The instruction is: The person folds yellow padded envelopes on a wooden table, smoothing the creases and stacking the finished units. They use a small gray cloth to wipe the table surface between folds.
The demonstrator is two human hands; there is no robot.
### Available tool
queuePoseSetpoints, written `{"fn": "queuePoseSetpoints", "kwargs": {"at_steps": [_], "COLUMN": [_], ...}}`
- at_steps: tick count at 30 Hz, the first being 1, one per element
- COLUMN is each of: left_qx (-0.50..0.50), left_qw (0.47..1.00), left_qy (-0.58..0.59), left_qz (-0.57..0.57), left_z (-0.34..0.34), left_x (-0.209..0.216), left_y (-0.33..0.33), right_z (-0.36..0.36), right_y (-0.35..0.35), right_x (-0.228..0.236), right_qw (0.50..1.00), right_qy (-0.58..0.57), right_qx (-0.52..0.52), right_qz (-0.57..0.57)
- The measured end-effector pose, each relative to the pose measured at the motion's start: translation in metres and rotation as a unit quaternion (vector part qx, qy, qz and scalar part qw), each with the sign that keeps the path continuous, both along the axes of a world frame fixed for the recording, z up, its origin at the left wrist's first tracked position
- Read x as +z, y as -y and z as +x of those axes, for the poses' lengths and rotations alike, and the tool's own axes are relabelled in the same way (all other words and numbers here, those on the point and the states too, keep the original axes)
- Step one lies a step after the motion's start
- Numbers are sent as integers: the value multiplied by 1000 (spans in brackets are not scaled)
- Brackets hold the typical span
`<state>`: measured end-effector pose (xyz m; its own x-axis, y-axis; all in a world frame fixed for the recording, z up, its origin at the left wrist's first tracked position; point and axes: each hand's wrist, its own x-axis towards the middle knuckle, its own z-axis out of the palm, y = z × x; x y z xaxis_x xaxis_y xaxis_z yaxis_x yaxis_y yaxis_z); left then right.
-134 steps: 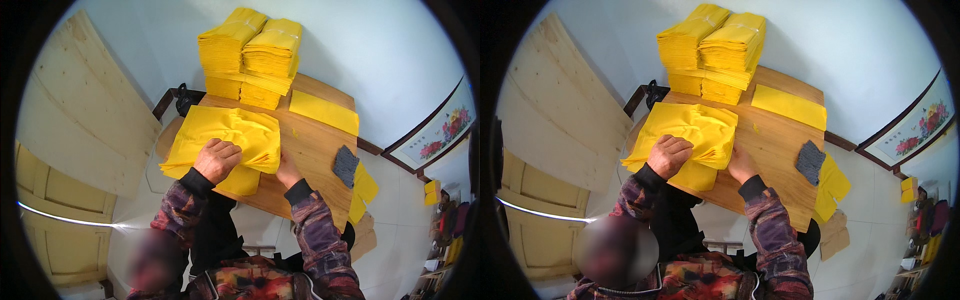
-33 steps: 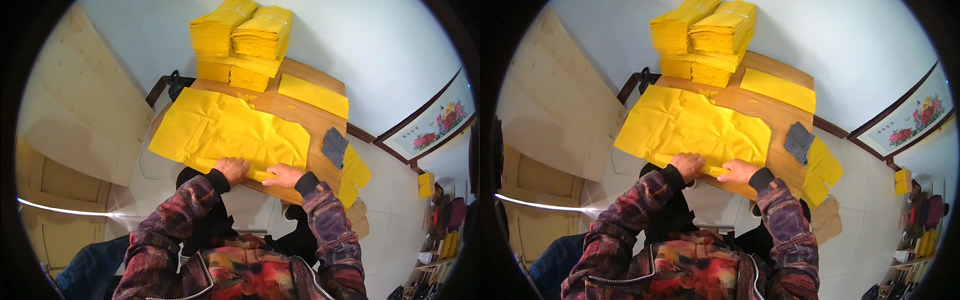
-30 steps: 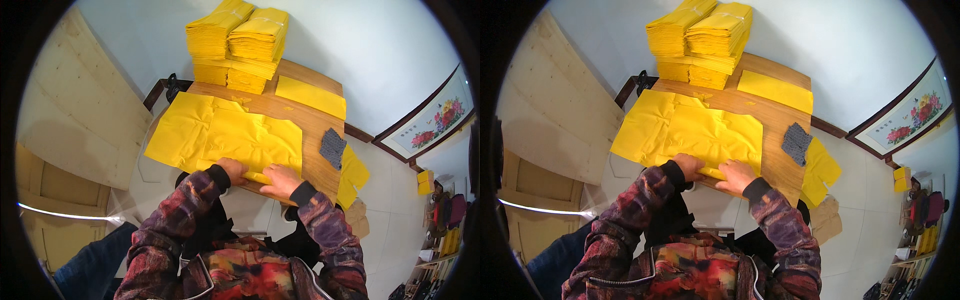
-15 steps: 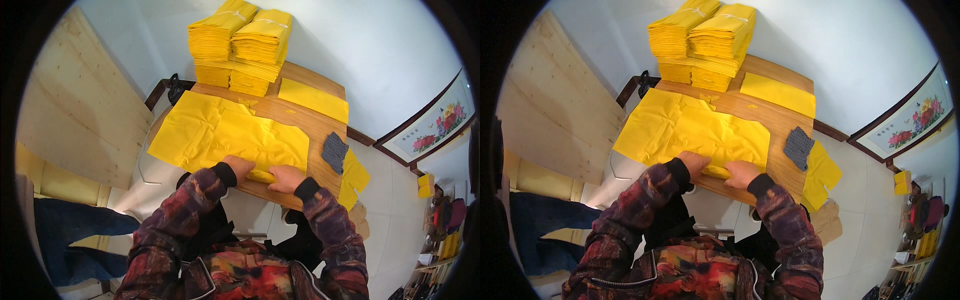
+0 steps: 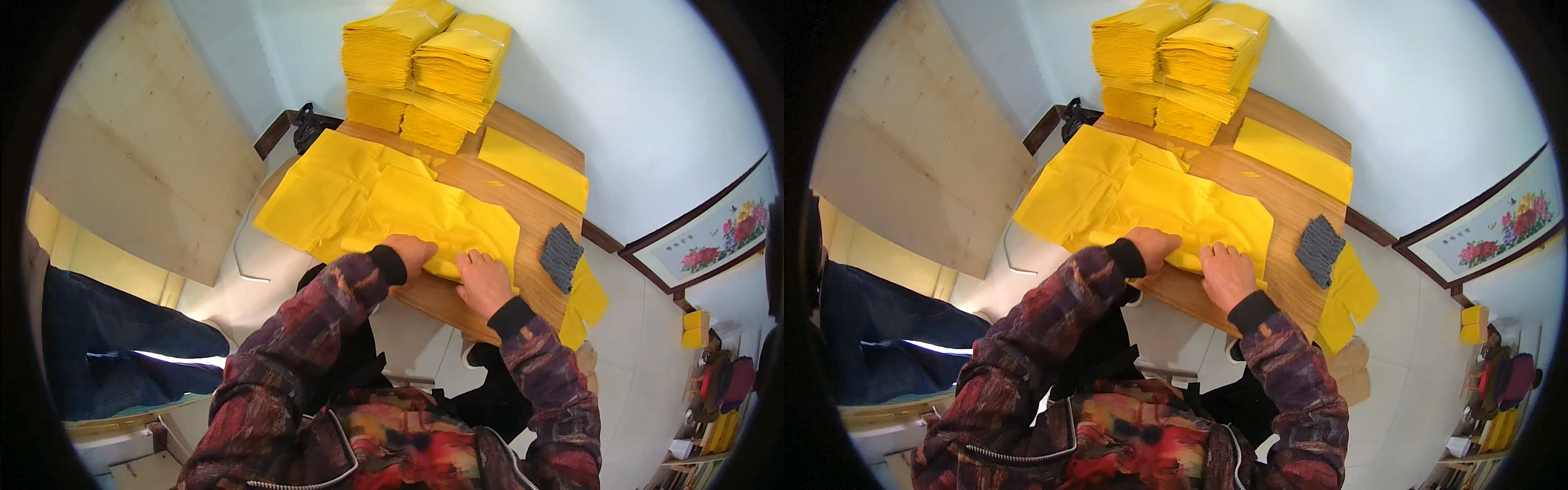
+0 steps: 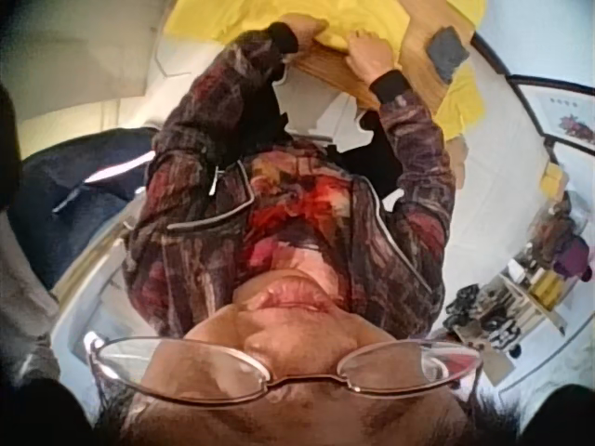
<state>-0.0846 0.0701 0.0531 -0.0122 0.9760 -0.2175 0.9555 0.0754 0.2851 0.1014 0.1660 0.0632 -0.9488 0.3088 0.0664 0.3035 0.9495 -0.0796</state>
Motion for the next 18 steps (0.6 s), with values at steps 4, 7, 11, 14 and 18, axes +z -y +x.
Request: {"fn": "queuePoseSetpoints", "kwargs": {"at_steps": [4, 7, 11, 14, 18], "left_qx": [-37, -14, 14, -28, 25], "left_qw": [996, 981, 994, 998, 977], "left_qy": [-73, -142, -70, -46, -145], "left_qz": [16, 132, 76, -27, 156], "left_z": [-1, 10, 2, -10, 3], "left_x": [-1, 0, 12, 21, 9], "left_y": [-5, 2, -8, -24, -27], "right_z": [-6, -10, -8, -4, -12], "right_y": [2, -19, -26, -10, -17], "right_x": [-1, 14, 23, 10, 4], "right_qw": [993, 979, 981, 999, 992], "right_qy": [53, 101, 116, -12, 8], "right_qx": [-103, -96, -45, -27, -117], "right_qz": [-17, -147, -148, -11, -34]}}
